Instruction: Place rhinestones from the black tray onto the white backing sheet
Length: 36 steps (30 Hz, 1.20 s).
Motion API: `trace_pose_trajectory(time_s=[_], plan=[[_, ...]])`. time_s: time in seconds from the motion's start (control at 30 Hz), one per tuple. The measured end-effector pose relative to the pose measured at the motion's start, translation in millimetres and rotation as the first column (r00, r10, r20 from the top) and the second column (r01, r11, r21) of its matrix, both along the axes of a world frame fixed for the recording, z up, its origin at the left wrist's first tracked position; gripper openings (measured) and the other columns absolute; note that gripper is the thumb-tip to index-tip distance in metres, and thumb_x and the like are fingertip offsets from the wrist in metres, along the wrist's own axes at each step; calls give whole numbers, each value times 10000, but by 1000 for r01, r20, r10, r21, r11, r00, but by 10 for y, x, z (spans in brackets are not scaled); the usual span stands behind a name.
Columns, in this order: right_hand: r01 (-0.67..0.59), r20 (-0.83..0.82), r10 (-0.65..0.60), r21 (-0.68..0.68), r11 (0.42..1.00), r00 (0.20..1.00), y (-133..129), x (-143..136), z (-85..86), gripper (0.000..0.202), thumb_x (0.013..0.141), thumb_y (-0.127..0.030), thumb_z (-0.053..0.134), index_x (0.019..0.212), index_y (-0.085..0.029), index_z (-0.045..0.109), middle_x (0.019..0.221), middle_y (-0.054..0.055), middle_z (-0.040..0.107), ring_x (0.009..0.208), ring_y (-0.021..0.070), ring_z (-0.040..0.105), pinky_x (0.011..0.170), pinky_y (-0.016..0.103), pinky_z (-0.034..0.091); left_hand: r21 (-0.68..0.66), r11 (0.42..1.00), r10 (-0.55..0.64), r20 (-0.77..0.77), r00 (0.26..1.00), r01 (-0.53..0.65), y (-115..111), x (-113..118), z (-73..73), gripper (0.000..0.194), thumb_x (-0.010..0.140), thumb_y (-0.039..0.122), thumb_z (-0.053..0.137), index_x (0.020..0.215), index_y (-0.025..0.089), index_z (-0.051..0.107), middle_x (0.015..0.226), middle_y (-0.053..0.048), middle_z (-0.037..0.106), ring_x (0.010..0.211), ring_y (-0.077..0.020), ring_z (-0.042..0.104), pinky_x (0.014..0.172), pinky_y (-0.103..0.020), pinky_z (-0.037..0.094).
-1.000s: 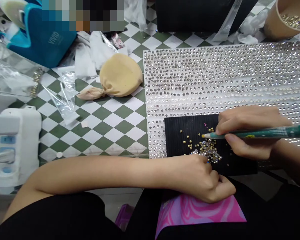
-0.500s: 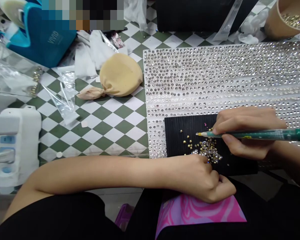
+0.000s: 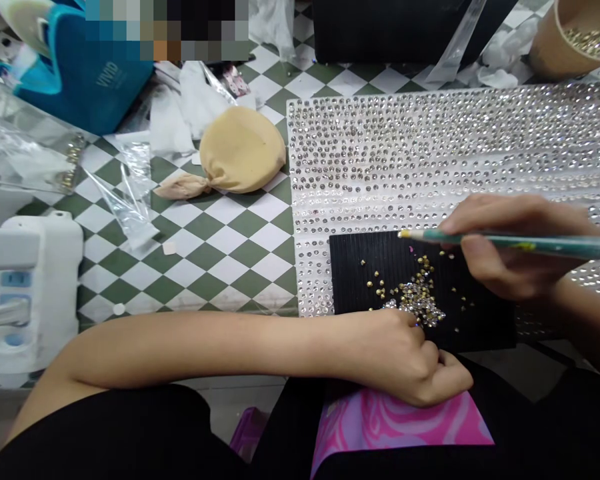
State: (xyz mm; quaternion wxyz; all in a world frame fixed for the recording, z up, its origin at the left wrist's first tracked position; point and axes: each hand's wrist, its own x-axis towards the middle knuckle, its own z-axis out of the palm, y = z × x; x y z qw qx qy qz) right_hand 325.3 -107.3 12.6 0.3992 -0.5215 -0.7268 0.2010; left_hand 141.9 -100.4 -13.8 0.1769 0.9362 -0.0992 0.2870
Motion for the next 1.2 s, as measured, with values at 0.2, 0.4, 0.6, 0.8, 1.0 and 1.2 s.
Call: trace_pose_trajectory(time_s=[0.2, 0.4, 0.6, 0.8, 1.0, 1.2], plan=[[196, -20, -195, 58, 979, 981, 102, 7, -147, 151, 782, -108, 610, 915, -180, 614, 845, 33, 627, 690, 116, 609, 615, 262, 473, 4, 1000, 16, 24, 1000, -16, -7, -3, -17, 54, 764, 102, 552, 735, 136, 581, 447, 81, 345, 383, -72, 399, 375, -198, 317], [195, 48, -195, -11, 981, 980, 127, -29, -82, 140, 812, -125, 607, 920, -214, 603, 826, 3, 617, 666, 96, 578, 595, 248, 453, 5, 1000, 16, 34, 999, -16, -8, 2, -17, 69, 768, 101, 545, 722, 137, 582, 443, 80, 343, 379, -67, 393, 377, -192, 318], [183, 129, -181, -3, 983, 975, 118, -39, -93, 101, 815, -158, 621, 897, -212, 601, 817, -3, 632, 676, 102, 588, 548, 232, 445, 7, 1000, 11, 21, 1000, -11, -3, 6, -5, 74, 764, 93, 540, 723, 140, 579, 443, 79, 346, 382, -71, 402, 378, -194, 319], [203, 90, -204, 18, 979, 975, 107, -49, -77, 129, 811, -120, 608, 901, -213, 597, 818, 0, 622, 687, 104, 585, 580, 239, 464, 11, 1000, 17, 22, 1000, -17, -7, 2, -7, 74, 776, 98, 532, 730, 137, 574, 452, 74, 356, 386, -71, 405, 378, -194, 314], [189, 118, -189, 11, 982, 975, 115, -36, -73, 114, 818, -149, 612, 900, -225, 597, 820, -5, 631, 688, 115, 591, 558, 247, 465, 6, 1000, 15, 25, 1000, -15, -20, 4, -13, 91, 782, 100, 523, 721, 138, 578, 444, 76, 347, 379, -72, 403, 375, -196, 315], [192, 137, -189, -13, 981, 972, 122, -34, -75, 96, 822, -153, 609, 894, -216, 593, 823, -6, 636, 682, 113, 592, 549, 248, 460, -3, 1000, 17, 27, 999, -17, -14, 16, -2, 75, 763, 99, 541, 721, 144, 584, 443, 74, 359, 379, -75, 403, 375, -198, 320]])
